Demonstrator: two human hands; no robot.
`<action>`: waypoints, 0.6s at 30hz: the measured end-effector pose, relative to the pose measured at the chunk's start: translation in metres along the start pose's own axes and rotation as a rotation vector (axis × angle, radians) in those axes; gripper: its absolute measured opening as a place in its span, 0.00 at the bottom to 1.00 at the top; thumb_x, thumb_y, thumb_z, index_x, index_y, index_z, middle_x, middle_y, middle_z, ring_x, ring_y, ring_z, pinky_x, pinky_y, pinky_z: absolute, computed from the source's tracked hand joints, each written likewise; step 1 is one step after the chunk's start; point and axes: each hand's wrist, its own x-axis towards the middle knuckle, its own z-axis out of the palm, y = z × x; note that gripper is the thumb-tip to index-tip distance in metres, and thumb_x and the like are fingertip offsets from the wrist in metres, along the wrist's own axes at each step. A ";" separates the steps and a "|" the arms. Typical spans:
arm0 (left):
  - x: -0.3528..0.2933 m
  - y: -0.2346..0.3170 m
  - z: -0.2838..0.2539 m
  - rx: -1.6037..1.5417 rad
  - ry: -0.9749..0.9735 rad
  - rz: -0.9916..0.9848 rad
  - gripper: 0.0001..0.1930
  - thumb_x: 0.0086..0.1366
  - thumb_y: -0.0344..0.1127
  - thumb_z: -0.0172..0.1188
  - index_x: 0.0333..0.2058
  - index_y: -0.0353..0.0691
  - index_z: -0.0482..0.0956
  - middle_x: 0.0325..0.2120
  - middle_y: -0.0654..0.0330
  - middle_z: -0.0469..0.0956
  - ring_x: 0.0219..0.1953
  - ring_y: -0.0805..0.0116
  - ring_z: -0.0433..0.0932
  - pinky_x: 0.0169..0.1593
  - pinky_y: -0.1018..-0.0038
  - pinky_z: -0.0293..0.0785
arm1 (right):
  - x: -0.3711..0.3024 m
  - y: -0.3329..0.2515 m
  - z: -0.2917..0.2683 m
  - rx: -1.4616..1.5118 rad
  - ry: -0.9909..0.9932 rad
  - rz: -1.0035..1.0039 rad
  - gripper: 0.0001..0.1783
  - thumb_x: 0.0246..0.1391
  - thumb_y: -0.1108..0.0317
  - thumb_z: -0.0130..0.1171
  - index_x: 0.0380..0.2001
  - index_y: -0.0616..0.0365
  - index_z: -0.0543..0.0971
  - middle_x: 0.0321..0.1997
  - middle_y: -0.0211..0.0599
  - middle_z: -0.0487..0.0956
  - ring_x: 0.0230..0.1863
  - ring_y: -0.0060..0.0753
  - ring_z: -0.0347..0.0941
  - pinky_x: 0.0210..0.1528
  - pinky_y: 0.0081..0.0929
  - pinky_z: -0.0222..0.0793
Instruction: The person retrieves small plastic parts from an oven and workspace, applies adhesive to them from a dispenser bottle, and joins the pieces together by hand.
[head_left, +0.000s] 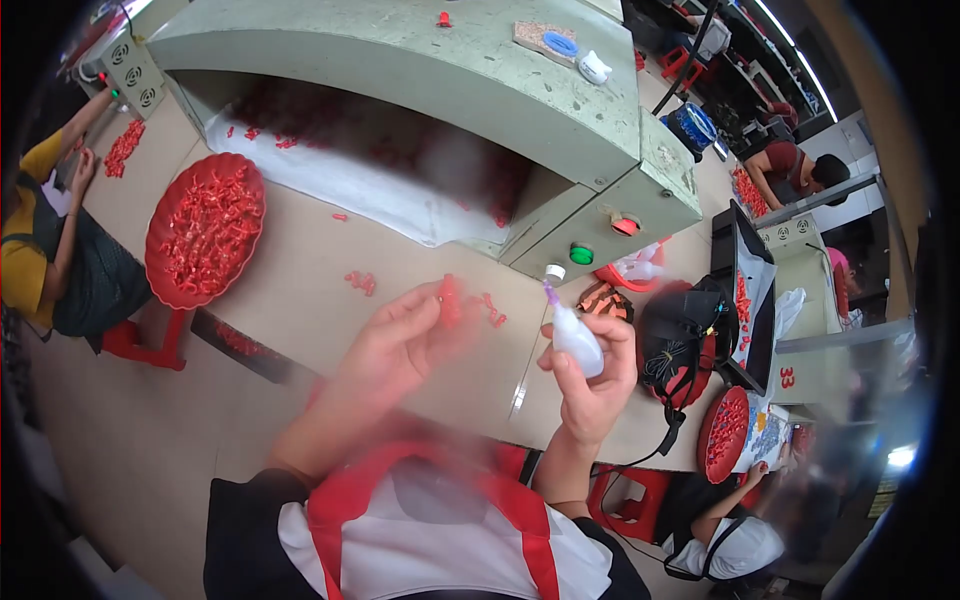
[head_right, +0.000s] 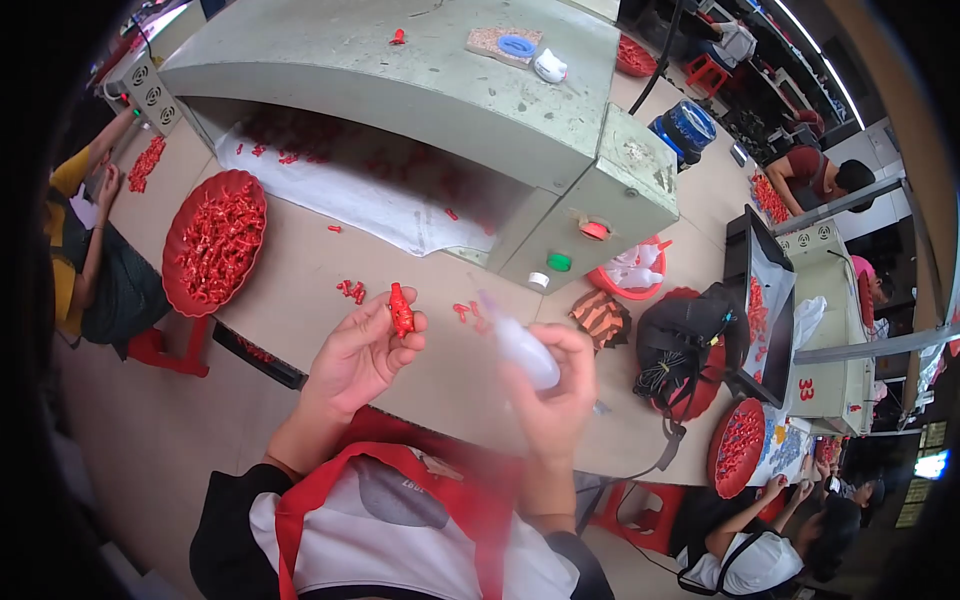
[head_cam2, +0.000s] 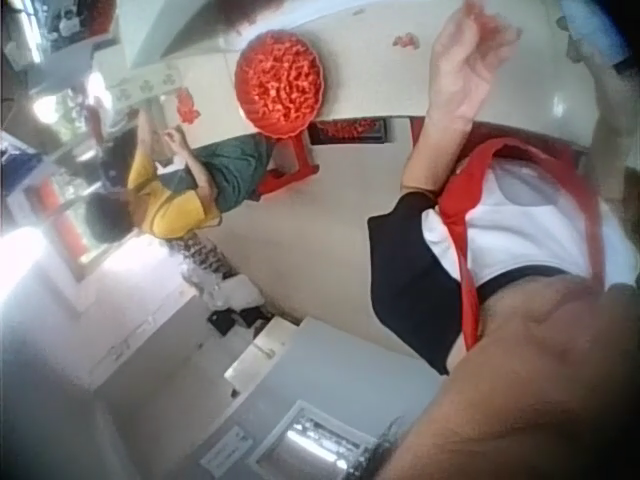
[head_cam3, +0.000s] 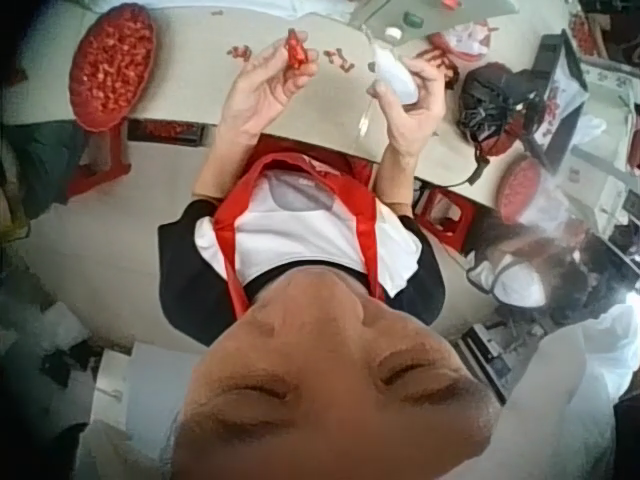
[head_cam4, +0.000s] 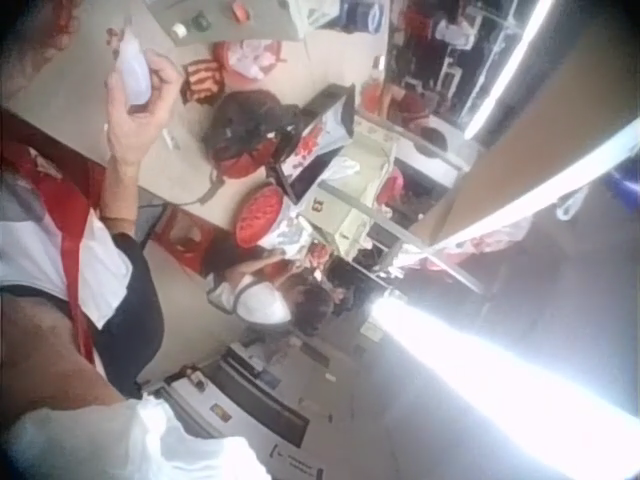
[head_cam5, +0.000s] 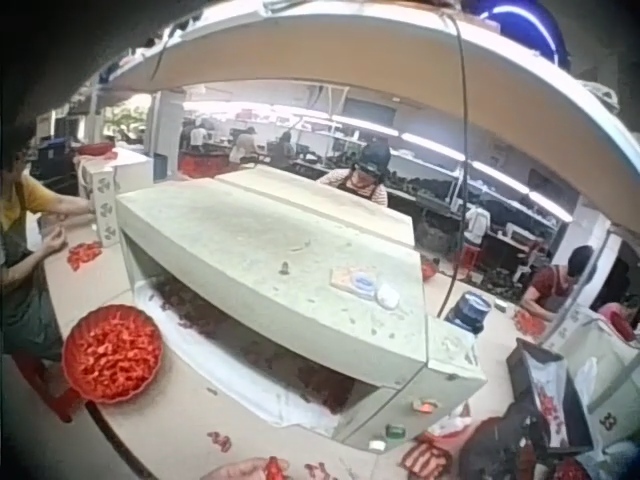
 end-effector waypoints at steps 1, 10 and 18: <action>0.000 -0.001 -0.002 -0.007 0.000 0.001 0.15 0.65 0.31 0.44 0.48 0.32 0.64 0.40 0.47 0.72 0.40 0.63 0.76 0.39 0.77 0.78 | -0.004 0.005 0.001 -0.070 0.056 -0.076 0.22 0.42 0.72 0.60 0.42 0.66 0.65 0.35 0.43 0.71 0.22 0.27 0.72 0.26 0.17 0.69; -0.003 -0.010 0.009 0.112 0.063 0.024 0.15 0.64 0.33 0.47 0.48 0.33 0.66 0.39 0.50 0.73 0.43 0.64 0.75 0.46 0.76 0.74 | -0.025 -0.008 0.023 -0.427 0.127 -0.549 0.22 0.38 0.60 0.61 0.35 0.64 0.71 0.31 0.41 0.72 0.19 0.26 0.67 0.25 0.19 0.64; 0.000 -0.011 0.006 0.175 0.104 0.105 0.18 0.62 0.28 0.48 0.51 0.35 0.64 0.41 0.51 0.73 0.39 0.66 0.77 0.42 0.80 0.76 | -0.014 -0.019 0.029 -0.463 0.027 -0.510 0.17 0.31 0.73 0.62 0.30 0.66 0.74 0.25 0.44 0.77 0.22 0.38 0.75 0.26 0.26 0.72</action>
